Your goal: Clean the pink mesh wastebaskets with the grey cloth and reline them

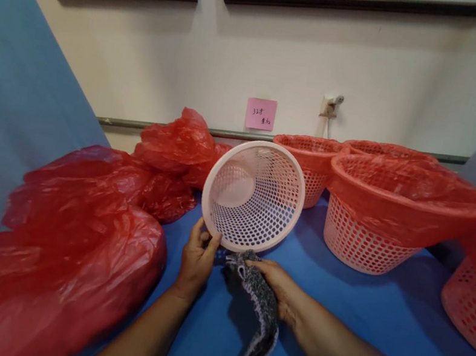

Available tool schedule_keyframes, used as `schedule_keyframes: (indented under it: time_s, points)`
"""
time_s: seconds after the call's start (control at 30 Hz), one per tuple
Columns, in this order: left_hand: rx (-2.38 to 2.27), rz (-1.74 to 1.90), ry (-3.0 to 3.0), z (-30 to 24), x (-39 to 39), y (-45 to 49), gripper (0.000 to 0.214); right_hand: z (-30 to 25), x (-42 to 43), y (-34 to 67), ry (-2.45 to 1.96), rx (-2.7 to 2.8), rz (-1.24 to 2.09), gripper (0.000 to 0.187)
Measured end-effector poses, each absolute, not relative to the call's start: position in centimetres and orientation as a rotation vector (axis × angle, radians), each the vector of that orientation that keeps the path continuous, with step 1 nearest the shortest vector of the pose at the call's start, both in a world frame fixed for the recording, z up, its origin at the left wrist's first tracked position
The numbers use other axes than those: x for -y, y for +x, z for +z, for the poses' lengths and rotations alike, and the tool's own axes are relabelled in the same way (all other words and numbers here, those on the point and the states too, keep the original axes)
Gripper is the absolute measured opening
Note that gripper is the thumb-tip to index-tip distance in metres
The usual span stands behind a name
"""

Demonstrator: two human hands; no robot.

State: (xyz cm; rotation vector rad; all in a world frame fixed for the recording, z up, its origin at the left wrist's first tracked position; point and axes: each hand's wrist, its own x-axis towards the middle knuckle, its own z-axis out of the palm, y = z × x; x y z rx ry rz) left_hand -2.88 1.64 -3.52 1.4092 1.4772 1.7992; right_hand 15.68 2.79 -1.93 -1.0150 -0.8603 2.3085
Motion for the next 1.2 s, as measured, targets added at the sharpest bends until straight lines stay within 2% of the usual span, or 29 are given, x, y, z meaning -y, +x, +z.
schedule_keyframes:
  time_s: [0.07,0.17,0.23,0.33,0.4,0.57,0.63,0.77,0.87,1.0,1.1,1.2]
  points:
    - [-1.514,1.695,1.485,-3.5,-1.4,-2.7,0.063,-1.9,-2.7,15.4,-0.915,0.902,2.338,0.014]
    - [-1.545,1.568,1.604,-3.1,-1.0,-2.6,0.055,-2.1,-2.8,15.4,-0.789,0.97,2.284,0.029]
    - [-1.555,1.569,1.666,-2.8,-0.8,-2.7,0.05,-1.8,-2.7,15.8,-0.728,1.033,2.235,0.038]
    - [-1.508,1.601,1.723,-2.7,-0.7,-3.0,0.055,-0.2,-2.6,17.3,-0.638,1.153,2.066,0.044]
    - [-1.433,1.598,1.719,-2.9,-0.7,-3.3,0.062,1.8,-3.1,18.5,-0.623,1.247,1.757,0.047]
    - [-1.347,1.634,1.664,-3.2,-0.9,-3.4,0.071,8.1,-9.0,20.9,-0.833,1.352,0.456,0.055]
    - [-1.325,1.648,1.644,-3.2,-0.9,-3.4,0.07,10.2,-12.1,21.1,-0.965,1.415,0.251,0.055]
    - [-1.304,1.666,1.631,-3.3,-1.0,-3.8,0.069,12.3,-14.4,19.7,-1.073,1.761,0.147,0.054]
    - [-1.329,1.682,1.589,-3.7,-1.2,-4.2,0.069,11.1,-11.0,17.6,-0.892,2.053,0.063,0.052]
    - [-1.309,1.72,1.452,-4.1,-1.4,-4.5,0.073,5.3,-4.7,15.6,-0.622,2.483,0.102,0.045]
    - [-1.27,1.694,1.456,-3.7,-1.4,-4.4,0.076,-0.1,-2.6,15.9,-0.689,2.68,0.082,0.037]
    - [-1.334,1.686,1.509,-3.1,-1.4,-4.1,0.067,-3.6,-2.9,17.7,-0.842,2.698,0.126,0.028]
